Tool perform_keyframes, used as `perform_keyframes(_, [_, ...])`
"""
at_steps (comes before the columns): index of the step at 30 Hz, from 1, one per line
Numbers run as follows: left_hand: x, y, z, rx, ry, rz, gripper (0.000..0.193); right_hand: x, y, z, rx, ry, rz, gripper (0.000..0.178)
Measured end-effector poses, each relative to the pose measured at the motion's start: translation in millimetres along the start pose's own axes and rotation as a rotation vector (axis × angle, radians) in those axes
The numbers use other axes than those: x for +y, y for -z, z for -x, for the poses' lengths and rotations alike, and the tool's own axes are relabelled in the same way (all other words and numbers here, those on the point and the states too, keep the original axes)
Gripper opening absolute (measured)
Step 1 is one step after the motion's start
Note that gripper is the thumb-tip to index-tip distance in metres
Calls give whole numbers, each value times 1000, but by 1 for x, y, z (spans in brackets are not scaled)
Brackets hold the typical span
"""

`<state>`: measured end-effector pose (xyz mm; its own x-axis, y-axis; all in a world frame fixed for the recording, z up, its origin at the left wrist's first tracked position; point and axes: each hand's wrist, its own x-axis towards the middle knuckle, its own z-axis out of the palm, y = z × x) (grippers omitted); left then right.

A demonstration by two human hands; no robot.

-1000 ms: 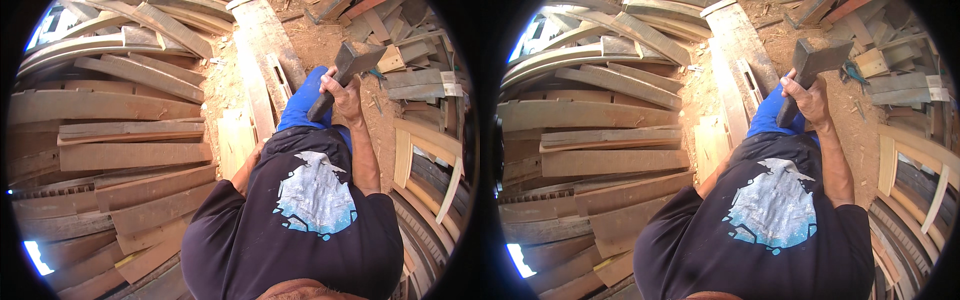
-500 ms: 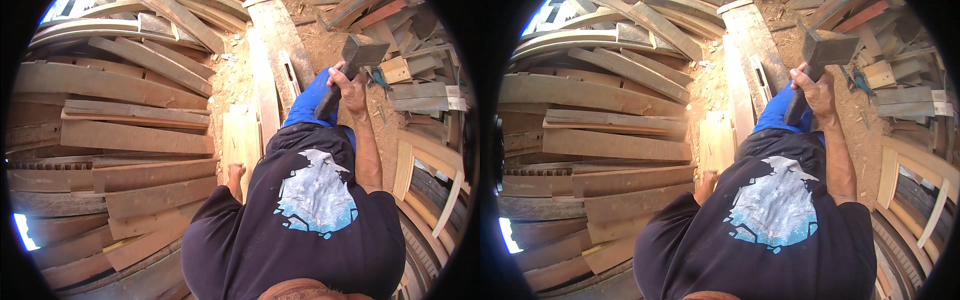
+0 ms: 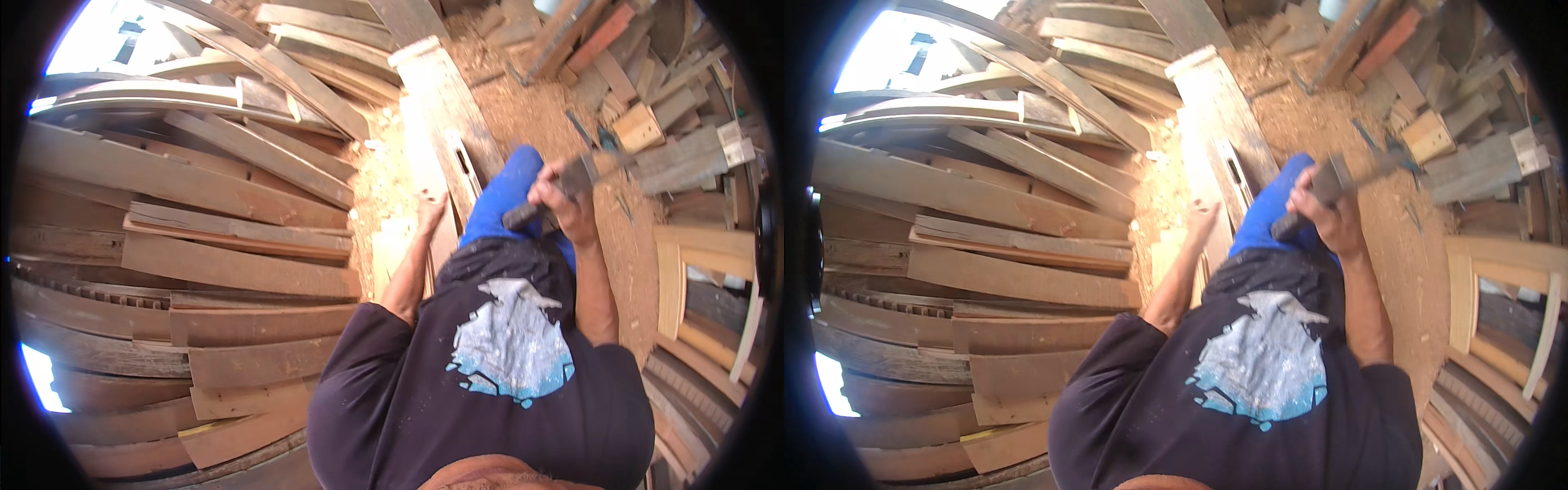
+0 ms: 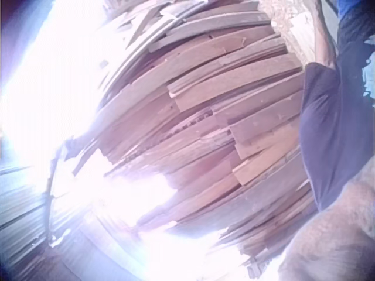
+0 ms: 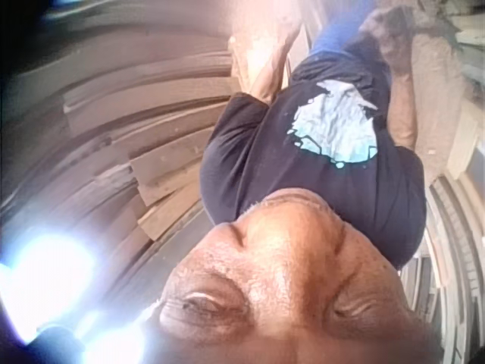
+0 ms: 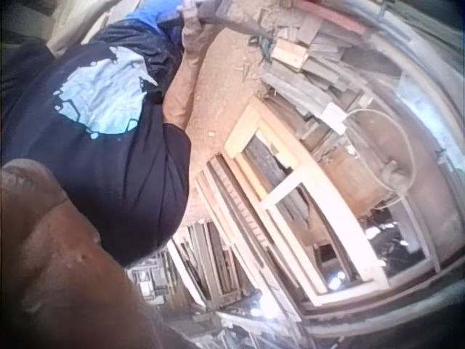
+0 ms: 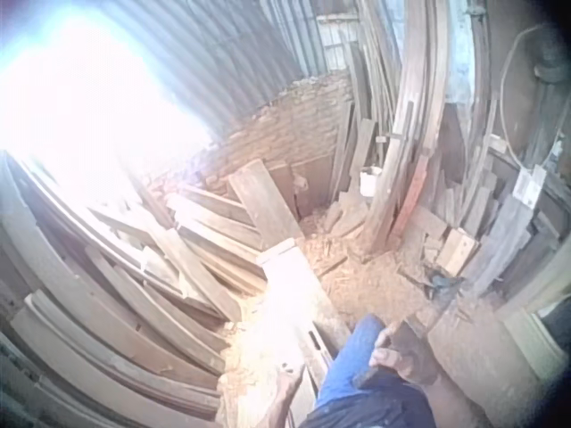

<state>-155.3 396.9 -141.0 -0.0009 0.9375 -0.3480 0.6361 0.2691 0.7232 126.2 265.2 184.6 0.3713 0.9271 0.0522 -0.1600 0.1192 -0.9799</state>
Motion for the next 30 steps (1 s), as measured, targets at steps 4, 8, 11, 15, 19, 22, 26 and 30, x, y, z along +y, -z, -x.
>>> perform_keyframes(4, [164,-37,29,-85,52,-220,88,-12,29,-6,12,-7,14,11])
perform_keyframes(8, [161,-57,22,-46,80,-320,87,-8,55,-23,80,-152,158,17])
perform_keyframes(11, [166,-68,19,-41,104,-331,86,20,93,-37,83,-117,459,18])
perform_keyframes(15, [167,-71,14,-74,165,-324,92,59,139,-35,-113,-432,957,25])
perform_keyframes(19, [154,-78,12,-18,179,-333,81,115,181,14,-313,-707,1242,35])
perform_keyframes(22, [137,-84,7,21,155,-367,73,118,208,64,-440,-885,1273,40])
perform_keyframes(26, [144,-85,10,50,130,-394,63,126,251,100,-465,-953,1243,41])
perform_keyframes(30, [136,-85,7,69,161,-369,81,102,275,45,-450,-896,1215,42])
